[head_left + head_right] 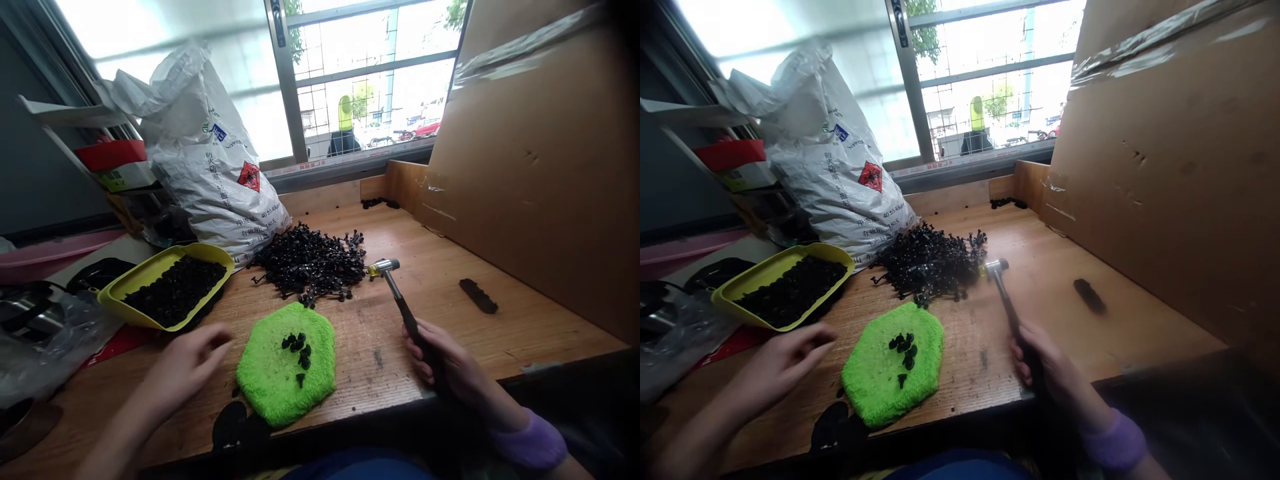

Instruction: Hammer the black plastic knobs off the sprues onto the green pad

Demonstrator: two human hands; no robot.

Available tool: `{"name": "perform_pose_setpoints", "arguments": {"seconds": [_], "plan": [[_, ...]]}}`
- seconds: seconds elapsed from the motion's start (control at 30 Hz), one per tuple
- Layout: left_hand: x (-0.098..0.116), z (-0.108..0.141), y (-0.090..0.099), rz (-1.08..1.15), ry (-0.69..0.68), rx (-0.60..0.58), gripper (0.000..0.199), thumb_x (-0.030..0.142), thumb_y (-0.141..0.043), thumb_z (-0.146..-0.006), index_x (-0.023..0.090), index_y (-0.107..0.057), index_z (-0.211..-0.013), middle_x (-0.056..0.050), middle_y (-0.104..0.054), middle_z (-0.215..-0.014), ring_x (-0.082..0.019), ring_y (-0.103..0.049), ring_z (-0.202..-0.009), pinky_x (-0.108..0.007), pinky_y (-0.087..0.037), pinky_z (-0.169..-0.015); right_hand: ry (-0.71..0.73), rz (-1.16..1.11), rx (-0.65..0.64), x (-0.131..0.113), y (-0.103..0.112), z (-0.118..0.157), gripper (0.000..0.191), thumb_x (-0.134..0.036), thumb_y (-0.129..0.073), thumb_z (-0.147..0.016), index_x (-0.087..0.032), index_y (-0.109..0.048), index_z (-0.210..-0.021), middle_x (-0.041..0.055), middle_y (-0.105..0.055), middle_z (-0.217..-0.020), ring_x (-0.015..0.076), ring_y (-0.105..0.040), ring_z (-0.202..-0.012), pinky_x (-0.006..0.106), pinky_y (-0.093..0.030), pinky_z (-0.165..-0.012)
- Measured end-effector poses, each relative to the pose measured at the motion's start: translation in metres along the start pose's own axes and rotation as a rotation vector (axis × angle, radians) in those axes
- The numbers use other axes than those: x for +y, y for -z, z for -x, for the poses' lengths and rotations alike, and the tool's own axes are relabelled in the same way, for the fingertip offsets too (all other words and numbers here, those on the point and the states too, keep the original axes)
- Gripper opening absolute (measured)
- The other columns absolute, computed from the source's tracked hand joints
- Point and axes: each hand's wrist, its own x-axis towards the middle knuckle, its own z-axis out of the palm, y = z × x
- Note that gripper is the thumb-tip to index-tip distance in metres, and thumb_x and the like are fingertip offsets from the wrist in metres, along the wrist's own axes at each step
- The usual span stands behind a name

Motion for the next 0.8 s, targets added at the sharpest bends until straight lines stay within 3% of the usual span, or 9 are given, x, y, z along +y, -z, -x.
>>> {"name": "perform_pose_setpoints", "arguments": {"seconds": [0.07,0.13,0.2,0.27,0.37,0.47,0.67,0.8], "plan": [[0.027,-0.057,-0.02,-0.088,-0.23,-0.09,0.035,0.028,-0.049,-0.077,0.023,-0.054,-0.111,-0.004,-0.054,-0.118,-0.021,-0.05,-0.105,-0.031,-0.043,-0.086,0.014,-0.027,0.008,0.002,0.002,-0.001,0.02,-0.038,-0.046,-0.086,-0.019,-0.049,-0.083,-0.004,-0.041,-0.06,0.0063,-0.036,-0.04,0.018,-0.027,-0.034],[0.05,-0.108,-0.046,-0.206,-0.377,-0.127,0.054,0.021,-0.054,-0.068,0.022,-0.047,-0.122,-0.007,-0.043,-0.13,-0.024,-0.04,-0.117,-0.036,-0.035,-0.096,0.028,-0.041,0.009,0.003,0.004,-0.002,0.02,-0.038,-0.045,-0.086,-0.019,-0.049,-0.083,-0.0039,-0.041,-0.06,0.0061,-0.036,-0.039,0.017,-0.027,-0.034],[0.065,-0.145,-0.07,-0.344,-0.4,-0.195,0.065,0.02,-0.058,-0.061,0.02,-0.044,-0.124,-0.011,-0.044,-0.129,-0.028,-0.041,-0.115,-0.043,-0.036,-0.093,0.046,-0.046,0.0,0.003,0.005,-0.003,0.02,-0.037,-0.044,-0.087,-0.019,-0.05,-0.083,-0.0037,-0.041,-0.061,0.006,-0.036,-0.04,0.017,-0.028,-0.034],[0.071,-0.164,-0.087,-0.453,-0.386,-0.229,0.062,0.023,-0.061,-0.058,0.019,-0.048,-0.119,-0.013,-0.051,-0.12,-0.031,-0.047,-0.107,-0.046,-0.039,-0.086,0.057,-0.055,-0.014,0.002,0.006,-0.003,0.02,-0.036,-0.042,-0.088,-0.018,-0.051,-0.085,-0.0033,-0.041,-0.062,0.0062,-0.037,-0.041,0.017,-0.029,-0.035],[0.071,-0.17,-0.097,-0.512,-0.373,-0.202,0.038,0.022,-0.058,-0.062,0.017,-0.058,-0.1,-0.013,-0.059,-0.102,-0.029,-0.053,-0.095,-0.045,-0.039,-0.08,0.052,-0.076,-0.025,0.0,0.006,-0.002,0.02,-0.035,-0.042,-0.088,-0.018,-0.052,-0.085,-0.0026,-0.042,-0.062,0.0066,-0.038,-0.042,0.018,-0.029,-0.036],[0.069,-0.161,-0.092,-0.528,-0.346,-0.158,0.017,0.018,-0.051,-0.071,0.016,-0.06,-0.085,-0.012,-0.061,-0.093,-0.028,-0.053,-0.094,-0.045,-0.035,-0.083,0.039,-0.112,-0.034,-0.001,0.006,0.0,0.018,-0.033,-0.042,-0.088,-0.018,-0.052,-0.087,-0.0019,-0.043,-0.063,0.0074,-0.039,-0.044,0.019,-0.031,-0.038],[0.039,-0.125,-0.071,-0.454,-0.267,0.05,0.013,0.021,-0.05,-0.075,0.018,-0.062,-0.077,-0.008,-0.063,-0.081,-0.023,-0.055,-0.084,-0.033,-0.039,-0.075,0.004,-0.157,-0.056,-0.001,0.008,0.002,0.018,-0.033,-0.041,-0.088,-0.019,-0.053,-0.087,-0.0014,-0.042,-0.064,0.0084,-0.039,-0.045,0.021,-0.032,-0.039],[0.002,-0.108,-0.055,-0.334,0.026,0.253,0.018,0.026,-0.049,-0.075,0.019,-0.062,-0.084,-0.005,-0.065,-0.084,-0.02,-0.058,-0.078,-0.027,-0.04,-0.065,-0.016,-0.139,-0.068,0.0,0.009,0.002,0.017,-0.033,-0.042,-0.088,-0.019,-0.052,-0.087,-0.0011,-0.043,-0.066,0.0088,-0.039,-0.046,0.022,-0.033,-0.04]]}}
